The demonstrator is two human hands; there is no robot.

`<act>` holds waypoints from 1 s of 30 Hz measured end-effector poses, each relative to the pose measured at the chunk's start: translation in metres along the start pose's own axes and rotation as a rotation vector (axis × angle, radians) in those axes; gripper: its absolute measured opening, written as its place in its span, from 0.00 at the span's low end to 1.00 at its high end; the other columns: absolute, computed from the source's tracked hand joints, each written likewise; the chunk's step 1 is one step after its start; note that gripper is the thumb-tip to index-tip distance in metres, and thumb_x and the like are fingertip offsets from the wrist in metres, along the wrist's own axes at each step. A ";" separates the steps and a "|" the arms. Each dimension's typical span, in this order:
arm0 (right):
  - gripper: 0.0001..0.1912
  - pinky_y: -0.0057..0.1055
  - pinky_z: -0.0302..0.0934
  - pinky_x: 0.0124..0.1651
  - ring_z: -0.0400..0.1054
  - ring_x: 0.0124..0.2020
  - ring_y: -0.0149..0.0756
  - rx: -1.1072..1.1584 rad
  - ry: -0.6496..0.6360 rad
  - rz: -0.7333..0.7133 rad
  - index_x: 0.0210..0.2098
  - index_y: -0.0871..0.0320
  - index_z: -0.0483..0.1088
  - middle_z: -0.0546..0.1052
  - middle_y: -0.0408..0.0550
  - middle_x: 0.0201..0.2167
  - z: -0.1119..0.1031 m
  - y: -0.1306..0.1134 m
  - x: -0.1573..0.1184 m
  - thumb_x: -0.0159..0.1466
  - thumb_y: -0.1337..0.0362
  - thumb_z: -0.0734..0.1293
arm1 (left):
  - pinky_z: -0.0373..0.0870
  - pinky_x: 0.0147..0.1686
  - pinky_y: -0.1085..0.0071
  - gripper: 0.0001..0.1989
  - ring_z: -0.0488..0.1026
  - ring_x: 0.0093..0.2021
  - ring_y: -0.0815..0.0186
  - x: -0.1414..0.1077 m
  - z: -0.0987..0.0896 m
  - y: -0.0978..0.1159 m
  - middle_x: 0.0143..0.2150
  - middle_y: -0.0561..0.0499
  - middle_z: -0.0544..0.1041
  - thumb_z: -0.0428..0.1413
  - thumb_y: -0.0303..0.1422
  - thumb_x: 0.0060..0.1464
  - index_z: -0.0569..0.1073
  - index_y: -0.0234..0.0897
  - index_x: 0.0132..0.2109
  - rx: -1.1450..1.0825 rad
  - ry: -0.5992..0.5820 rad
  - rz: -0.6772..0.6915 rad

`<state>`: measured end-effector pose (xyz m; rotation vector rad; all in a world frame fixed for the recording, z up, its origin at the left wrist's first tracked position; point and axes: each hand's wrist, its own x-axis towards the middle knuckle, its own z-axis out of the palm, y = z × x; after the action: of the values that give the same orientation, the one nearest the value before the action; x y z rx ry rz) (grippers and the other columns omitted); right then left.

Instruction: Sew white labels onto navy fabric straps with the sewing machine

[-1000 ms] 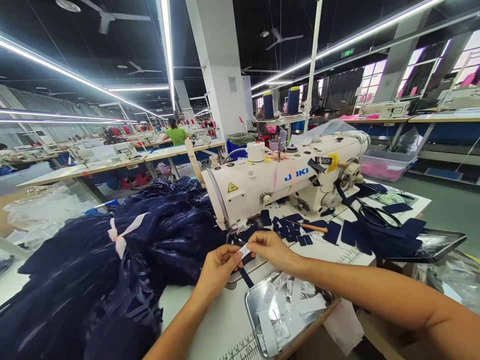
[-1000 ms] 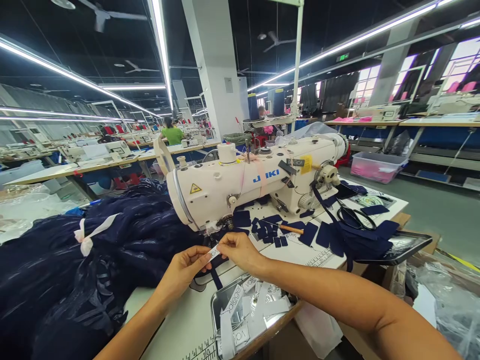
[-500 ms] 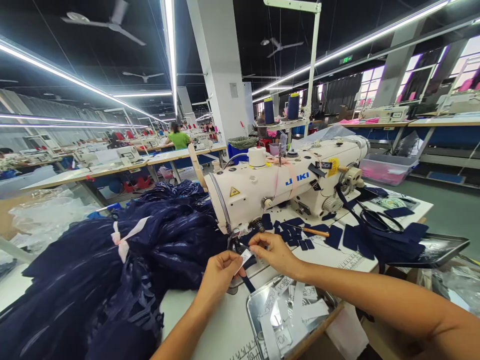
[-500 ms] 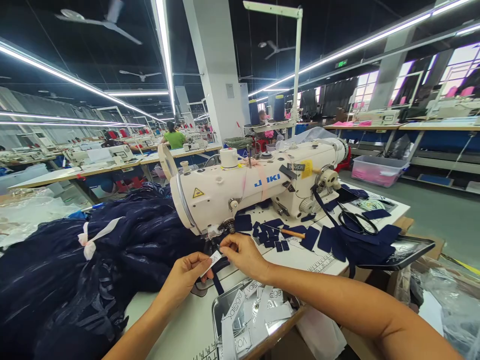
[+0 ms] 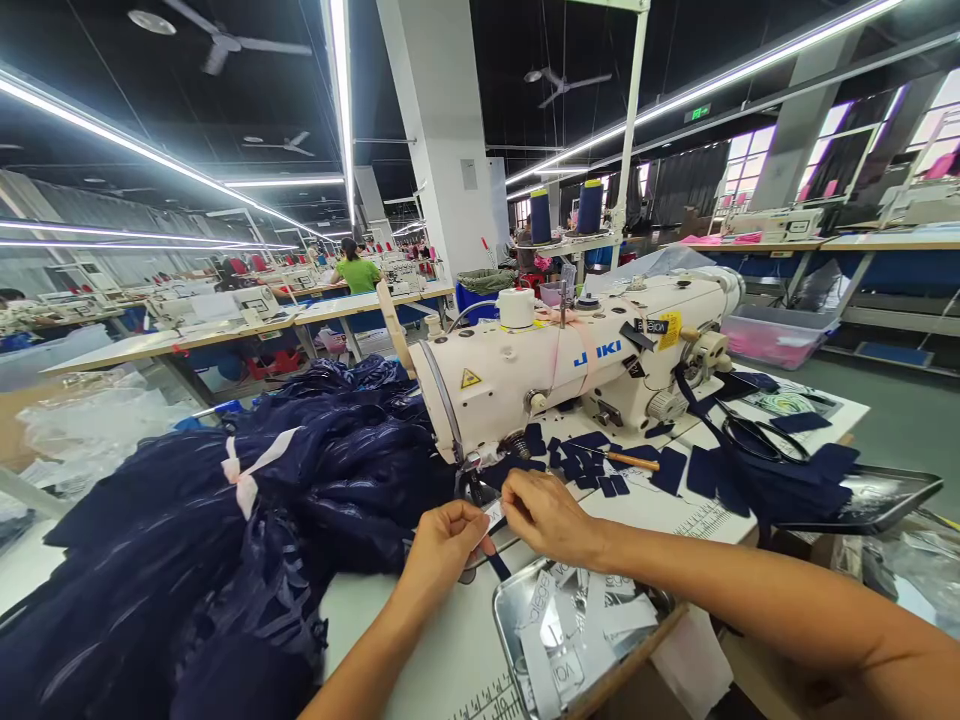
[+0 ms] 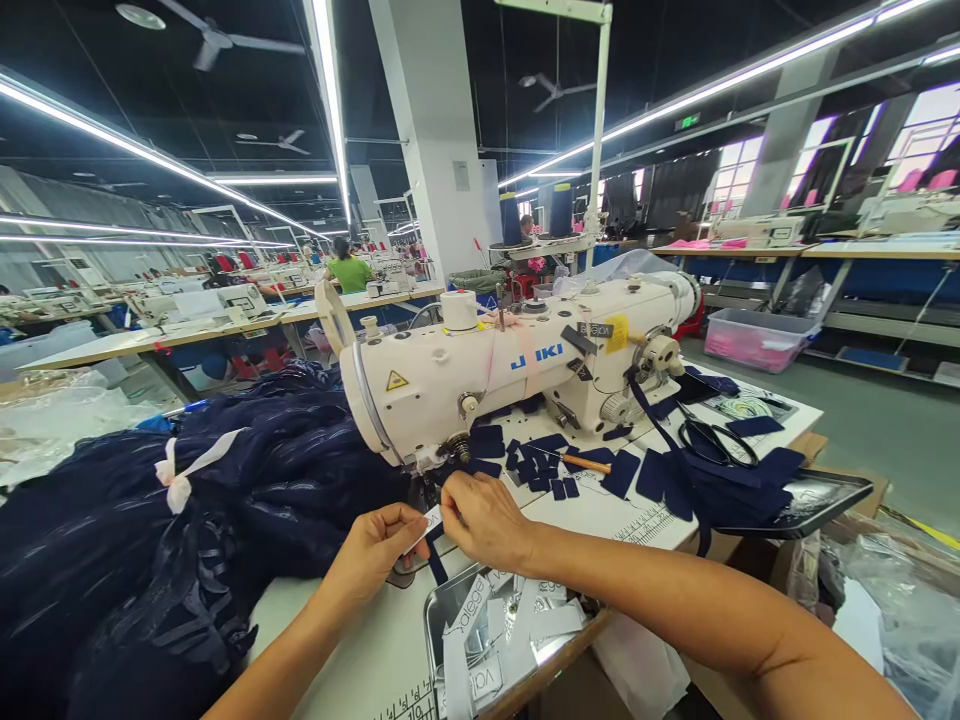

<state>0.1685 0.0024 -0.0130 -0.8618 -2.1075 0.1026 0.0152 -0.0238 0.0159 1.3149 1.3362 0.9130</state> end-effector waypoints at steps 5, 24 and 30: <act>0.05 0.28 0.49 0.26 0.55 0.21 0.31 -0.204 0.011 -0.064 0.26 0.58 0.57 0.64 0.44 0.21 0.001 0.012 -0.004 0.55 0.72 0.54 | 0.52 0.15 0.77 0.15 0.56 0.16 0.75 -0.002 0.002 0.000 0.15 0.52 0.69 0.56 0.43 0.34 0.66 0.35 0.20 -0.005 -0.022 0.029; 0.10 0.29 0.50 0.29 0.54 0.23 0.31 -0.236 0.029 -0.251 0.25 0.59 0.59 0.64 0.44 0.22 -0.011 -0.001 -0.002 0.60 0.72 0.52 | 0.49 0.15 0.78 0.14 0.55 0.14 0.76 0.002 0.004 -0.008 0.14 0.52 0.69 0.56 0.41 0.37 0.66 0.34 0.21 0.020 -0.054 0.095; 0.09 0.29 0.50 0.28 0.54 0.22 0.32 -0.298 0.038 -0.159 0.25 0.59 0.59 0.64 0.46 0.22 -0.012 0.017 -0.006 0.57 0.74 0.52 | 0.49 0.15 0.77 0.12 0.54 0.14 0.76 -0.003 0.003 -0.004 0.15 0.53 0.69 0.55 0.39 0.40 0.67 0.34 0.22 0.066 -0.090 0.126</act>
<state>0.1890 0.0094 -0.0155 -0.8548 -2.1784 -0.3160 0.0170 -0.0277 0.0115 1.4872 1.2349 0.8904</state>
